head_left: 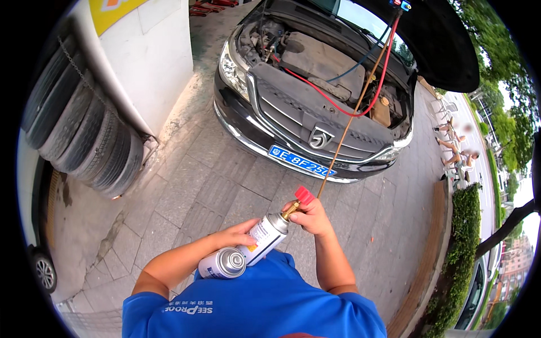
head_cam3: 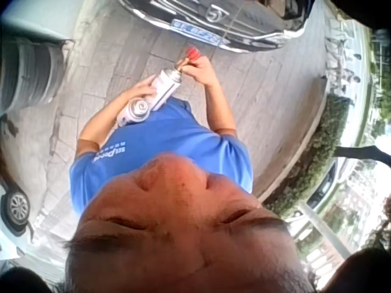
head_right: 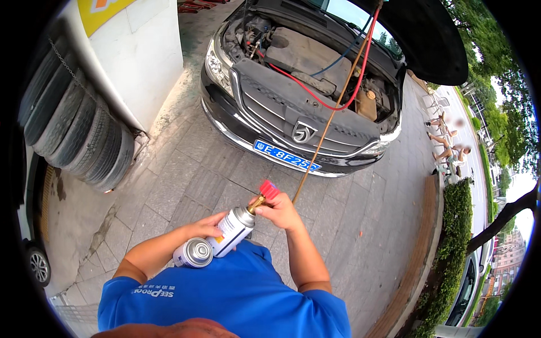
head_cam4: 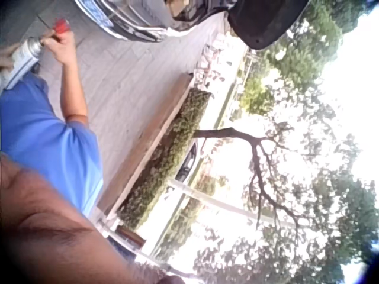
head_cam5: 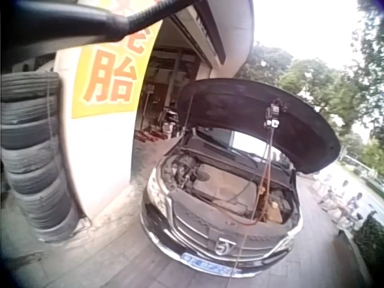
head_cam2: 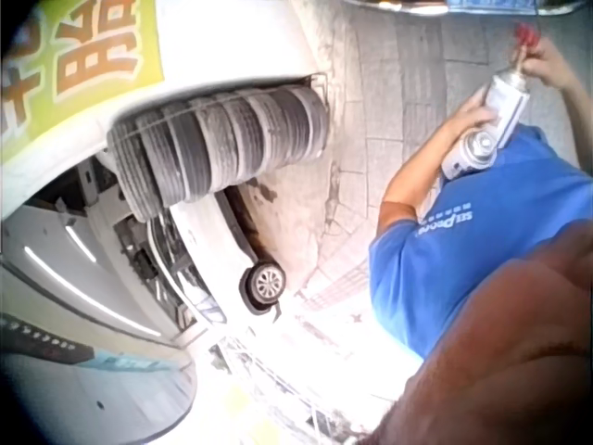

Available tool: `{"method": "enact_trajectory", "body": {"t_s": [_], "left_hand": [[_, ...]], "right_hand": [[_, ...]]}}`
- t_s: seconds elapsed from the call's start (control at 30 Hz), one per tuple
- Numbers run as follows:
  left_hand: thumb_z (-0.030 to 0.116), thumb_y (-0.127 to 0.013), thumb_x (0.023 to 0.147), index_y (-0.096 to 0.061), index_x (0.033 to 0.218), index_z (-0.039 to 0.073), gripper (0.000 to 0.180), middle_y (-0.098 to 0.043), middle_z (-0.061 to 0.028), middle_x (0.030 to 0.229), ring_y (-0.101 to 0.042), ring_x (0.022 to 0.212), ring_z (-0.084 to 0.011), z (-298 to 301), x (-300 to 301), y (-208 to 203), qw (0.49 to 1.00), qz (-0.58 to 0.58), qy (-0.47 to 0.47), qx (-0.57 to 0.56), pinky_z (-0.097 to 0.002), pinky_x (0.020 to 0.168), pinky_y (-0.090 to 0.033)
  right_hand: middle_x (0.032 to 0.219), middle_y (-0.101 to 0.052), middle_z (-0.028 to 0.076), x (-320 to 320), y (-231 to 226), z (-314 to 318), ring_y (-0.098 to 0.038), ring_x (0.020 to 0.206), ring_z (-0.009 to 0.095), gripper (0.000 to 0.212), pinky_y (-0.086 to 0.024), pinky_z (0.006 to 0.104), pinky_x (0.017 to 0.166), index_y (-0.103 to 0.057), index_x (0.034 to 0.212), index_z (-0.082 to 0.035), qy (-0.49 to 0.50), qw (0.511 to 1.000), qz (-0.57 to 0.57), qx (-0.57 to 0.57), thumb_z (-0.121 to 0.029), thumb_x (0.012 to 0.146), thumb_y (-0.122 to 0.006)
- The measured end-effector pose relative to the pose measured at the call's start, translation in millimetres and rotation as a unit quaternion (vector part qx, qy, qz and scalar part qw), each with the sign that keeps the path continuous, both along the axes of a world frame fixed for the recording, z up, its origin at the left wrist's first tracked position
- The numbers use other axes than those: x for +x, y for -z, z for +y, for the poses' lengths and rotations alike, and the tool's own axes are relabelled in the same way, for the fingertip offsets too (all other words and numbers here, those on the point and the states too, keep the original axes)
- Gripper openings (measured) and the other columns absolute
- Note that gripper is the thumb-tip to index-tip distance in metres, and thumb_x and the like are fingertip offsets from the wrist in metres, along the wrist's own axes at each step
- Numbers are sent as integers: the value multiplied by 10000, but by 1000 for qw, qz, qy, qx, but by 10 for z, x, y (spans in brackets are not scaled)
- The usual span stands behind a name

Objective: The person retrieves a refrigerant can and a manifold gauge set from a garage. They connect the can to the gauge set and attach the gauge hoses to the car's air conditioning service ports under the hood. The person then operates the valves to charge the system while monitoring the pressure gauges.

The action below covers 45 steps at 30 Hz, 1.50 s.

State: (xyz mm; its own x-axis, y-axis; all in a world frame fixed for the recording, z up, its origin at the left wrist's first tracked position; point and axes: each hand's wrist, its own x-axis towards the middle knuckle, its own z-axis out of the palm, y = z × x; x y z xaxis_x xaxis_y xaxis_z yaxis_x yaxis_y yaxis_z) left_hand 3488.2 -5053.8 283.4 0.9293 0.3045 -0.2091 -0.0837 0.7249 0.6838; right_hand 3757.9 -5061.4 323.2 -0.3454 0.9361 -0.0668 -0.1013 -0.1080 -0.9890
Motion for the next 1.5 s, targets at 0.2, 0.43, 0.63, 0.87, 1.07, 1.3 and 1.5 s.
{"method": "enact_trajectory", "body": {"t_s": [0.2, 0.43, 0.63, 0.87, 1.07, 1.3, 1.5], "left_hand": [[380, -748, 772, -245, 1440, -17, 926, -411, -177, 1390, -390, 1307, -237, -24, 26, -54, 906, 171, -72, 380, -362, 1045, -358], [326, -681, 855, -275, 1418, -28, 779, -468, -218, 1320, -449, 1256, -265, -76, 26, 317, 984, 50, -123, 121, -360, 1044, -356], [408, -803, 719, -307, 1412, -28, 958, -477, -215, 1321, -467, 1237, -273, 4, -52, -56, 851, 240, -82, 460, -366, 1042, -366], [177, -524, 922, -241, 1452, 21, 620, -573, -176, 1226, -585, 1100, -236, -182, -17, 239, 996, 39, -80, 1, -365, 948, -461], [375, -551, 930, -182, 1491, 153, 708, -554, -221, 1151, -615, 1036, -331, -266, -36, 354, 984, -123, -37, -120, -440, 822, -532], [616, -550, 871, -150, 1501, 120, 896, -405, -102, 1388, -425, 1244, -193, -394, -311, 763, 968, 6, -242, 71, -301, 897, -445], [629, -467, 908, -171, 1479, 40, 873, -349, -154, 1416, -367, 1285, -225, -695, -970, 445, 932, 64, -356, 9, -326, 984, -374]], "right_hand": [[923, -680, 43, -50, -28, -20, -612, 832, 110, 172, -488, 272, 747, -671, 993, 25, 46, 999, -27, 10, -54, 841, -685], [931, -680, 50, -39, 2, 13, -613, 843, 116, 222, -482, 267, 741, -666, 1006, 31, 62, 998, -16, 20, -92, 824, -694], [871, -665, 54, -128, -15, 44, -599, 775, 116, 246, -473, 263, 691, -659, 1002, 37, 69, 996, -59, 13, -111, 812, -711], [634, -527, 45, 159, 105, 94, -437, 480, 97, 343, -329, 237, 450, -577, 1010, 86, 133, 986, 55, 82, -179, 833, -705], [722, -573, 60, -483, 170, 18, -490, 549, 99, 293, -383, 248, 497, -589, 1041, 59, 110, 994, 9, 18, -88, 810, -693], [942, -642, 89, -1713, 641, 64, -593, 848, 139, 239, -473, 279, 786, -612, 1066, 42, 84, 996, -27, 5, -48, 851, -664], [957, -672, 82, -2451, 702, 147, -618, 873, 126, 217, -486, 257, 783, -653, 1025, 26, 3, 999, -48, 8, -44, 824, -698]]}}
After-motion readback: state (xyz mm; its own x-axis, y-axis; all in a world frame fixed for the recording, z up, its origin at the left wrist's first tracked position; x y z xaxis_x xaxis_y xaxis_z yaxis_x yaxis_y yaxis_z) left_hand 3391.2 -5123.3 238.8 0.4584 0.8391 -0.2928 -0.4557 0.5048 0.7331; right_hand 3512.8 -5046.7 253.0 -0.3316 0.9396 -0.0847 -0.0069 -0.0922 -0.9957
